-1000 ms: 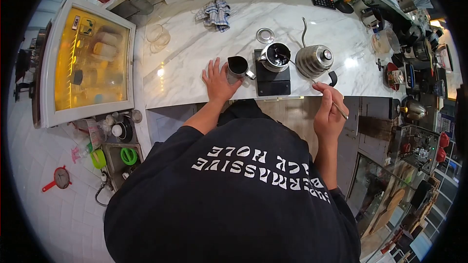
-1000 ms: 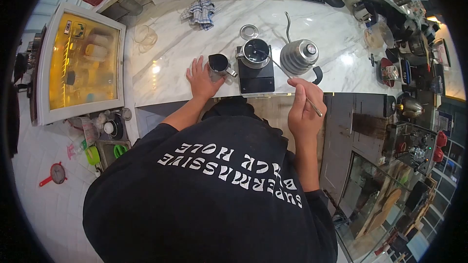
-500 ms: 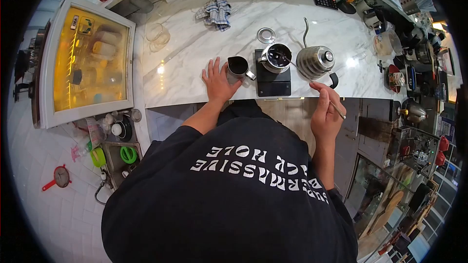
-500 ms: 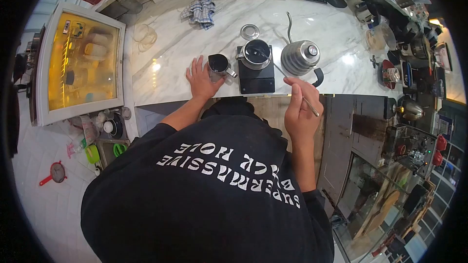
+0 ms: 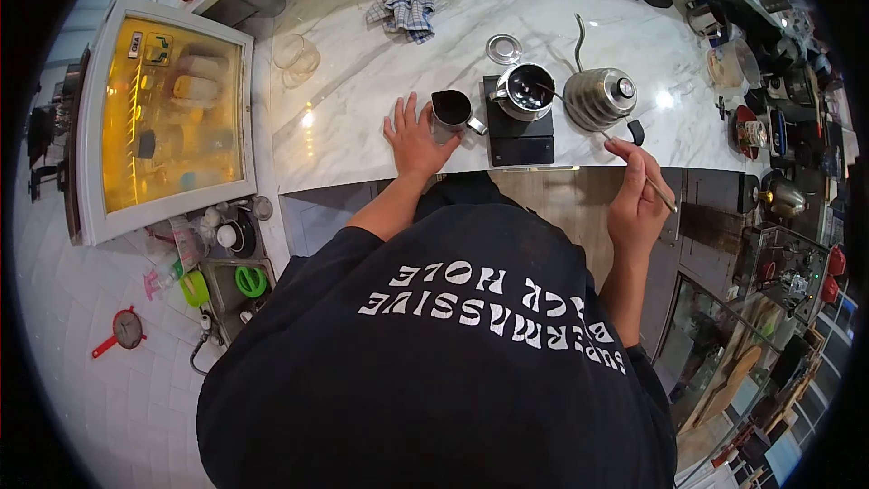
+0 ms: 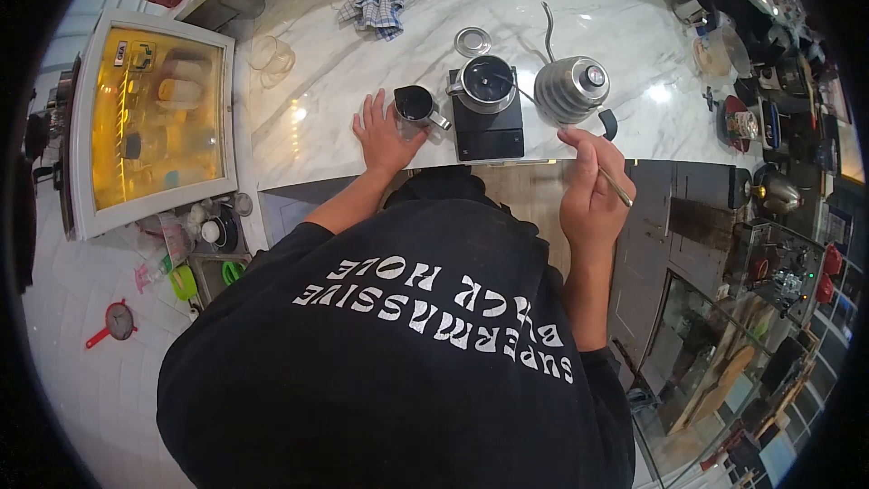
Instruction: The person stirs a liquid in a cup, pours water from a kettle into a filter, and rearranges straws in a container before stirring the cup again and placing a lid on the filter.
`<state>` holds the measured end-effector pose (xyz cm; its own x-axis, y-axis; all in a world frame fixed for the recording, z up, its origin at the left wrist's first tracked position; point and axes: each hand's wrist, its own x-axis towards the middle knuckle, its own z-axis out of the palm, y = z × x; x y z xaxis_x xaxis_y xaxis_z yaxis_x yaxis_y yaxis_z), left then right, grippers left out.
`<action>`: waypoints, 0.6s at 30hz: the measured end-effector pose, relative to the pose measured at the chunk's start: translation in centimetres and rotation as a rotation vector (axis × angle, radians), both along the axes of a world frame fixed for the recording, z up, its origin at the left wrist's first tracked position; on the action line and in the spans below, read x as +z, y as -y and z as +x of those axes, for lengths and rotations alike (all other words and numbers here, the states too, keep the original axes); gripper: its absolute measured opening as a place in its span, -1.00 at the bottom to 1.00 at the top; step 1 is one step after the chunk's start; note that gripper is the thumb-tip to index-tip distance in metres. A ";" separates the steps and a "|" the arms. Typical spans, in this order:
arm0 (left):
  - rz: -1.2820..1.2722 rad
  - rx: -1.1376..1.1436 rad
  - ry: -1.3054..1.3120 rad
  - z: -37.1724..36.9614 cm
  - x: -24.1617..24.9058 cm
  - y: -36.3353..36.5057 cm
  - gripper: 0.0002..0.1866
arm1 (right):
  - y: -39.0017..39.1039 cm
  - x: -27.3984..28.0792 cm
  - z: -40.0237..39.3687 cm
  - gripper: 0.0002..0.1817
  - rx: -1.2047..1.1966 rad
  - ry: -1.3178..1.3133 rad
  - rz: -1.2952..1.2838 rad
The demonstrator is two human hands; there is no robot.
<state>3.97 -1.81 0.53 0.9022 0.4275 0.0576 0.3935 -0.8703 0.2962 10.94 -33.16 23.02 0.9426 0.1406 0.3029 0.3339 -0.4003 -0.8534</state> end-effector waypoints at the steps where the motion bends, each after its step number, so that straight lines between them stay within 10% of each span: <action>1: -0.001 0.003 -0.009 0.0 0.0 0.1 -0.08 | 0.2 -0.5 0.0 -0.73 0.017 0.017 0.018; 18: 0.007 -0.006 0.002 0.0 -0.3 -0.1 -0.06 | -0.8 -0.4 -0.3 -0.72 -0.012 0.002 -0.016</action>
<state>3.93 -1.74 0.20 0.9047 0.4214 0.0628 0.3873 -0.8749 0.2907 10.69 -32.41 22.66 0.9436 0.1342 0.3026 0.3307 -0.4182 -0.8460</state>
